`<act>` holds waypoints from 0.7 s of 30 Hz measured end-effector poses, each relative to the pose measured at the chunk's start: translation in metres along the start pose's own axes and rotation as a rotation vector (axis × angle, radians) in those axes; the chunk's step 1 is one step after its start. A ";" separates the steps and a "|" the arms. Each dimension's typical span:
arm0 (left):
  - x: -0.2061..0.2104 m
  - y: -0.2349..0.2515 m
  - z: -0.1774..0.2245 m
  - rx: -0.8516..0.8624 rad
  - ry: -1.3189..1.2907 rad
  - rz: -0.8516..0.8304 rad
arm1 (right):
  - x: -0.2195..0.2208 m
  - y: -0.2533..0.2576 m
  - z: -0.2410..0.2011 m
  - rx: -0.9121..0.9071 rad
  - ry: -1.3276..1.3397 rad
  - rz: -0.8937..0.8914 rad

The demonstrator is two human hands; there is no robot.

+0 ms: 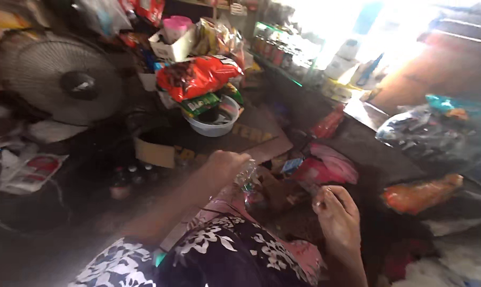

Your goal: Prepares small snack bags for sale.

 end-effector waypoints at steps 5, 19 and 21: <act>-0.032 -0.019 -0.054 -0.254 0.248 -0.223 | -0.021 -0.001 0.021 -0.011 0.096 -0.053; -0.155 0.128 -0.155 -0.434 0.390 0.312 | -0.051 -0.012 0.049 0.185 0.111 0.118; -0.152 0.134 -0.185 -0.514 0.387 0.308 | -0.054 -0.012 0.053 0.186 0.117 0.113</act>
Point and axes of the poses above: each hand's wrist, its own y-axis towards the middle knuckle, its own x-axis out of the palm, z = x × y, the point moved 6 cm from there along y, towards the middle knuckle, and after that the axes turned 9 degrees about x, right-handed, at the moved point
